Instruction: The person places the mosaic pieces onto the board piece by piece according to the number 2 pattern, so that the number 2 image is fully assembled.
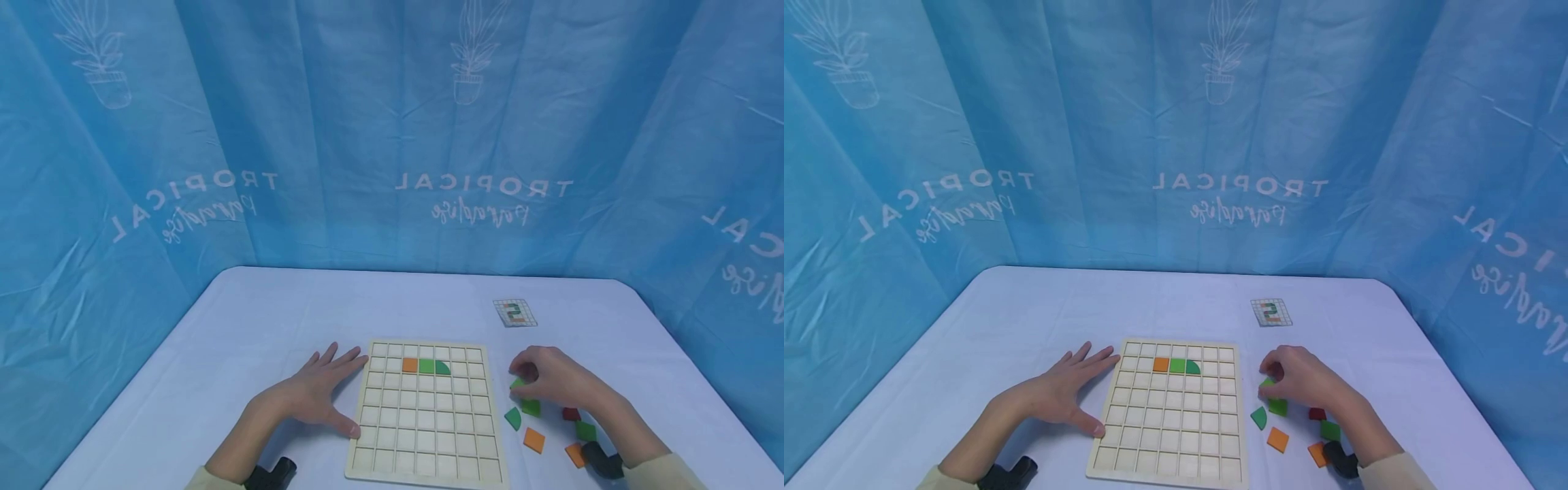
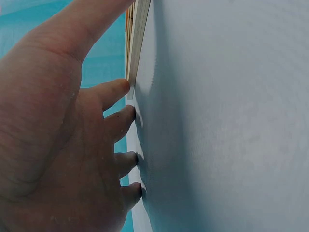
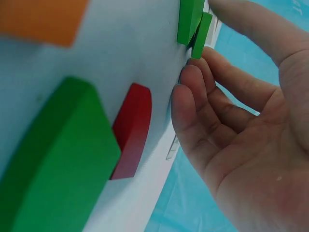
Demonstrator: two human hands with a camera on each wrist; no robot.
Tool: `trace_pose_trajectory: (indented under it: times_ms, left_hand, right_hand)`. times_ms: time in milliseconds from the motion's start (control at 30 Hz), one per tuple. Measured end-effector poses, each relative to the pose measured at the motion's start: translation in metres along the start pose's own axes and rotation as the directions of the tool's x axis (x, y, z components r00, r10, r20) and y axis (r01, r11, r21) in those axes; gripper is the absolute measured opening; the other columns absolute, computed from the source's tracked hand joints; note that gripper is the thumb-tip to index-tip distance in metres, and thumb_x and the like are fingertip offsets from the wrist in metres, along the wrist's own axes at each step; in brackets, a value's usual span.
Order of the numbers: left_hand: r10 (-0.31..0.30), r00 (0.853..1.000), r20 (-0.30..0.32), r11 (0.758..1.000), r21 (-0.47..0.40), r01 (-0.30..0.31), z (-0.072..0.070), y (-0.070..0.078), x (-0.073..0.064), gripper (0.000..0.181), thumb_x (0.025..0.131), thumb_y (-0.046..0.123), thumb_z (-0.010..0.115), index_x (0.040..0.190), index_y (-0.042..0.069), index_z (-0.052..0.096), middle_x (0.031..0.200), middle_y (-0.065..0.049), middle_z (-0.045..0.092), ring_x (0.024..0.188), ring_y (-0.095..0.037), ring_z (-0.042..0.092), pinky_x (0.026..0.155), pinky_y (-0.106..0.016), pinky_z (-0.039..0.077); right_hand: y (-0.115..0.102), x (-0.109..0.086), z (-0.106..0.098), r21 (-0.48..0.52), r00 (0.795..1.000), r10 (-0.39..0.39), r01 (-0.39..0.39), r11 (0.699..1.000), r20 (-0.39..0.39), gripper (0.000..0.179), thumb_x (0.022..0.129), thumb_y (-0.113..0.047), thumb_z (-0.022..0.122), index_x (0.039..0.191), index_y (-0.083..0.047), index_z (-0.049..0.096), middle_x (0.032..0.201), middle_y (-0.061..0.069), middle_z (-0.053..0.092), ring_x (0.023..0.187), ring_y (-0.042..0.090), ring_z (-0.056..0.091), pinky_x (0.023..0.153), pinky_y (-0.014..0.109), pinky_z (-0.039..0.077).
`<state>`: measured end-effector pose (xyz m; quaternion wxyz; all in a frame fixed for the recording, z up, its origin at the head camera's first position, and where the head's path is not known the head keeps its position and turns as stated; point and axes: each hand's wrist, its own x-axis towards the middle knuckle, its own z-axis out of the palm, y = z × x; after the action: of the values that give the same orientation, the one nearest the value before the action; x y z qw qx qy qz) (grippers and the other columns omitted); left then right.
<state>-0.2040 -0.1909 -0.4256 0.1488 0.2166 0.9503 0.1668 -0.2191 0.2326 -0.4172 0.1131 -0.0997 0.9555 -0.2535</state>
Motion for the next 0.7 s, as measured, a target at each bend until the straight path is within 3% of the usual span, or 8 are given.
trace_pose_trajectory:
  times_ms: [700]
  left_hand:
    - [-0.015,1.000,0.008,1.000,0.005,0.015,0.0023,-0.0001,0.0002,0.122,0.049,0.083,0.070,0.152,0.031,0.029,0.159,0.005,0.018,0.145,-0.031,0.000,0.113,-0.056,0.002]
  right_hand:
    - [0.0038,-0.0042,0.0004,-0.029,1.000,0.030,-0.030,0.999,-0.007,0.025,0.070,-0.014,0.084,0.091,-0.015,0.071,0.077,-0.005,0.060,0.072,0.015,0.053,0.067,0.031,0.048]
